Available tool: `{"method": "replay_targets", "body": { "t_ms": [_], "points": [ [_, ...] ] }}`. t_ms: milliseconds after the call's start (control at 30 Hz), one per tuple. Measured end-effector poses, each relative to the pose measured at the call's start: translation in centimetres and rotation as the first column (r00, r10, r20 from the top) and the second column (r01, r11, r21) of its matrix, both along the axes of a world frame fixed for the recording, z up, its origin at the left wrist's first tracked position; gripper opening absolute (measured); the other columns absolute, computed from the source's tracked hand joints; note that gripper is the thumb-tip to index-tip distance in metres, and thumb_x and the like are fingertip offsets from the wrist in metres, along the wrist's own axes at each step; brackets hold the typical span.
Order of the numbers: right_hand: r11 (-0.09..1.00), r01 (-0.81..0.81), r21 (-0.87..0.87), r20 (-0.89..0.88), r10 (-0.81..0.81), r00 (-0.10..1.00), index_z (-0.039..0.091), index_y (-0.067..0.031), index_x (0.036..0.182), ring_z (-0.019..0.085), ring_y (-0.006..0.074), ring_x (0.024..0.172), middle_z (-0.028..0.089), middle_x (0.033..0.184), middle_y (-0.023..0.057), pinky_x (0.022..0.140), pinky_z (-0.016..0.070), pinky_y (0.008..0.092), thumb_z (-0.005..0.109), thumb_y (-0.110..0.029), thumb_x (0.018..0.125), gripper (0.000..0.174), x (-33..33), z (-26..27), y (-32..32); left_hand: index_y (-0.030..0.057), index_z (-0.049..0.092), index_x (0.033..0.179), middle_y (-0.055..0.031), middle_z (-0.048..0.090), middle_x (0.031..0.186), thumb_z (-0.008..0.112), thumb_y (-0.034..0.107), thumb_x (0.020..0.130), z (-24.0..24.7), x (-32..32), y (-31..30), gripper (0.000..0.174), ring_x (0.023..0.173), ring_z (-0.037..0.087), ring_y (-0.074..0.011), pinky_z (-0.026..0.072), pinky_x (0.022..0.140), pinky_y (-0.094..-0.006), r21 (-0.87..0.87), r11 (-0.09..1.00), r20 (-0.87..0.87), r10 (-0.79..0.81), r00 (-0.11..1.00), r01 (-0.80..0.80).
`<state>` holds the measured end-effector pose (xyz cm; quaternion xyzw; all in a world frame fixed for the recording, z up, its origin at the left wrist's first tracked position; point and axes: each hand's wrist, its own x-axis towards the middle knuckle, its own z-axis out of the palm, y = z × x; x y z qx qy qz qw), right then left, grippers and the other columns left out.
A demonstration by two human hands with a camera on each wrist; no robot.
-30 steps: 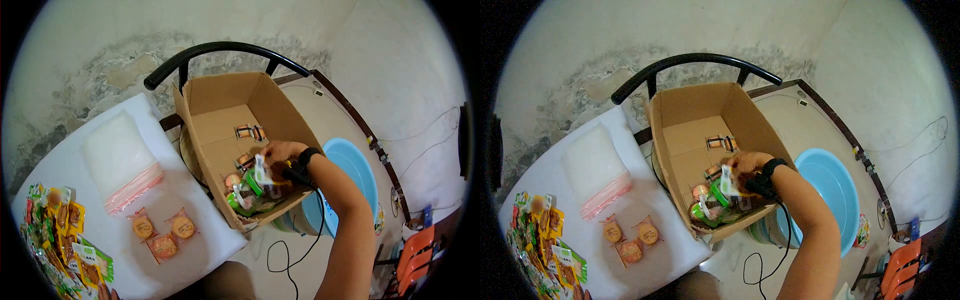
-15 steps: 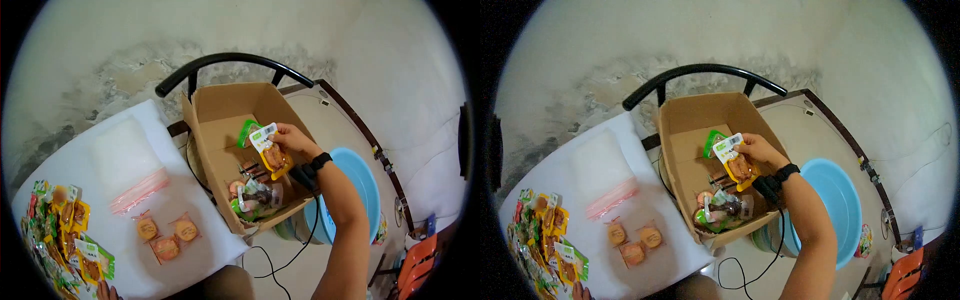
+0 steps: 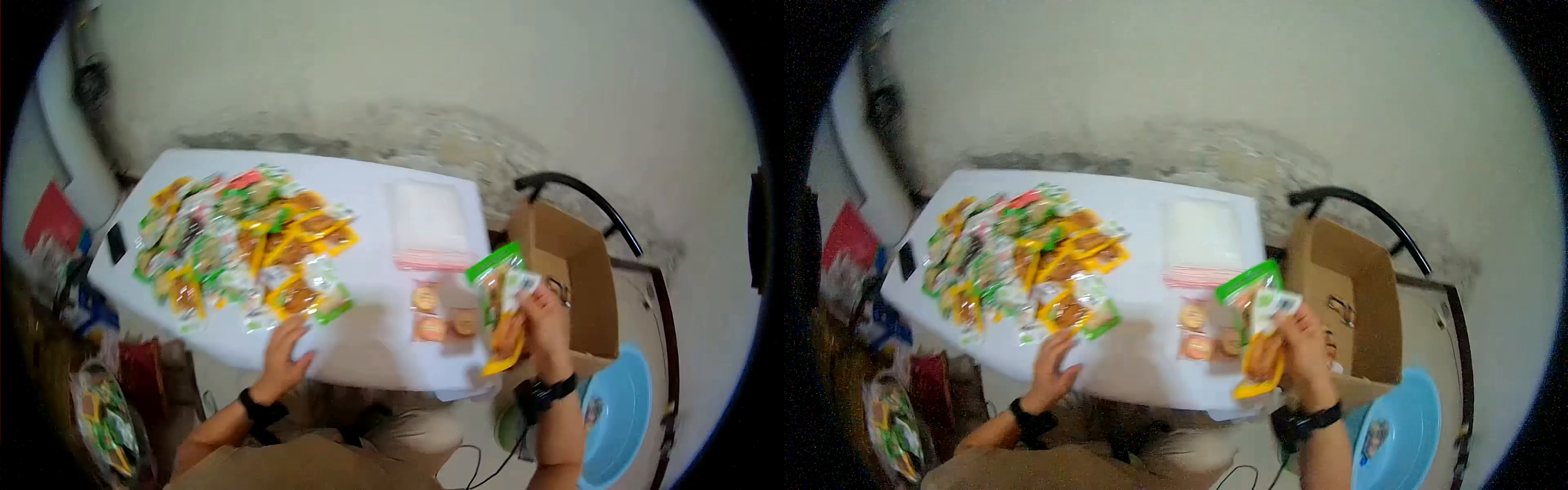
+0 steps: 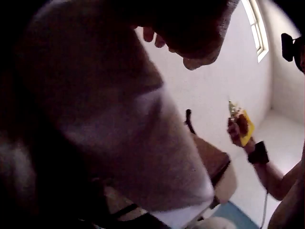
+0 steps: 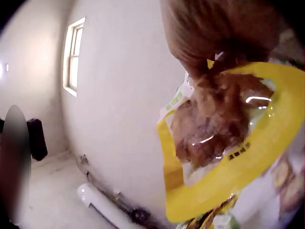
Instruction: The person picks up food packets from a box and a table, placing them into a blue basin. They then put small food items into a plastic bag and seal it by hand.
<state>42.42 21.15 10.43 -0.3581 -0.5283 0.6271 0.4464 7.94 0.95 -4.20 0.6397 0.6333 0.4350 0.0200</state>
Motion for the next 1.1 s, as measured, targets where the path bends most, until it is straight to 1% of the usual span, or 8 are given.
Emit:
{"method": "replay_targets", "body": {
  "t_ms": [67, 167, 300, 500, 633, 967, 1000, 1100],
  "points": [
    [0.991, -0.134, 0.029, 0.106, 0.13, 0.986, 0.059, -0.0033, 0.104, 0.059, 0.0077, 0.073, 0.064, 0.09, 0.0018, 0.063, 0.0465, 0.0212, 0.059, -0.011, 0.087, 0.019, -4.1, -4.0, -1.8, 0.0037, 0.039, 0.129, -0.0156, 0.045, 0.13, 0.068, 0.014, 0.078, -0.4, 1.5, 0.6, 0.06, 0.119, 0.045, -0.0285, 0.0382, 0.096, -0.0388, -0.041, 0.989, 0.464, -0.104, 0.88, 0.139],
    [0.987, -0.159, 0.023, 0.189, 0.151, 0.97, 0.058, -0.0036, 0.104, 0.05, 0.0028, 0.065, 0.062, 0.085, -0.0017, 0.056, 0.0398, 0.0169, 0.061, -0.013, 0.087, 0.019, -11.9, -8.8, -6.1, 0.0049, 0.024, 0.138, -0.0115, 0.037, 0.136, 0.064, 0.015, 0.082, 0.7, 4.2, 1.8, 0.07, 0.123, 0.039, -0.022, 0.0387, 0.096, -0.0356, 0.13, 0.913, 0.956, -0.219, 0.197, 0.386],
    [0.98, -0.198, -0.035, -0.106, 0.193, 0.975, 0.056, -0.0039, 0.108, 0.056, 0.0068, 0.077, 0.063, 0.09, 0.0002, 0.07, 0.0459, 0.0215, 0.059, -0.014, 0.089, 0.022, -19.8, -10.0, -10.6, 0.0043, 0.023, 0.139, -0.0123, 0.039, 0.132, 0.062, 0.012, 0.083, 4.1, 3.7, 1.0, 0.069, 0.12, 0.04, -0.0186, 0.0417, 0.093, -0.033, 0.047, 0.965, 0.896, -0.154, 0.417, 0.256],
    [0.966, -0.249, 0.066, 0.167, 0.235, 0.958, 0.045, -0.008, 0.126, 0.053, 0.0086, 0.089, 0.057, 0.107, 0.0026, 0.073, 0.0447, 0.0228, 0.058, -0.021, 0.09, 0.04, -21.0, -10.9, -12.0, -0.0023, 0.025, 0.136, -0.0135, 0.054, 0.114, 0.067, 0.013, 0.077, 8.8, -4.9, 2.9, 0.073, 0.102, 0.054, -0.0203, 0.0461, 0.085, -0.0314, -0.224, 0.881, 0.884, 0.004, 0.467, 0.416],
    [0.964, -0.267, -0.001, 0.212, 0.261, 0.942, 0.043, -0.0008, 0.126, 0.053, 0.0141, 0.103, 0.056, 0.114, 0.0093, 0.086, 0.0439, 0.0261, 0.061, -0.015, 0.087, 0.045, -17.7, -9.2, -12.7, -0.0048, 0.037, 0.127, -0.0167, 0.061, 0.1, 0.071, 0.019, 0.072, 9.1, -11.6, 12.1, 0.069, 0.083, 0.061, -0.0234, 0.0507, 0.073, -0.0325, -0.336, 0.942, 0.487, 0.181, 0.854, -0.008],
    [0.998, -0.057, 0.037, 0.424, 0.036, 0.905, 0.054, -0.0035, 0.116, 0.055, 0.0127, 0.103, 0.059, 0.113, 0.0048, 0.08, 0.0462, 0.0264, 0.057, -0.018, 0.09, 0.03, -1.3, -5.4, -14.1, -0.0007, 0.059, 0.081, -0.0112, 0.055, 0.056, 0.064, 0.017, 0.07, 6.4, -19.0, 20.9, 0.022, 0.047, 0.052, -0.0237, 0.0432, 0.046, -0.0411, -0.2, 0.961, -0.002, 0.192, 0.981, -0.188],
    [0.998, -0.037, 0.053, 0.495, 0.006, 0.869, 0.054, -0.0028, 0.116, 0.054, 0.0118, 0.104, 0.059, 0.112, 0.0046, 0.082, 0.0452, 0.0261, 0.057, -0.017, 0.09, 0.03, 0.6, -3.6, -14.1, -0.0031, 0.055, 0.095, -0.0122, 0.057, 0.064, 0.061, 0.011, 0.072, 9.7, -14.7, 18.4, 0.028, 0.049, 0.052, -0.0243, 0.0442, 0.047, -0.0402, -0.071, 0.991, 0.174, 0.122, 0.977, -0.111],
    [0.992, 0.052, 0.112, 0.514, -0.103, 0.851, 0.053, -0.002, 0.118, 0.053, 0.0112, 0.103, 0.059, 0.111, 0.0041, 0.087, 0.043, 0.0269, 0.057, -0.015, 0.089, 0.031, 6.4, 1.0, -13.0, -0.0016, 0.048, 0.118, -0.0237, 0.046, 0.124, 0.055, 0.007, 0.078, 7.6, -12.7, 15.5, 0.042, 0.107, 0.049, -0.04, 0.0406, 0.091, -0.0446, 0.224, 0.969, -0.56, 0.217, 0.799, -0.106]
  ]
}}
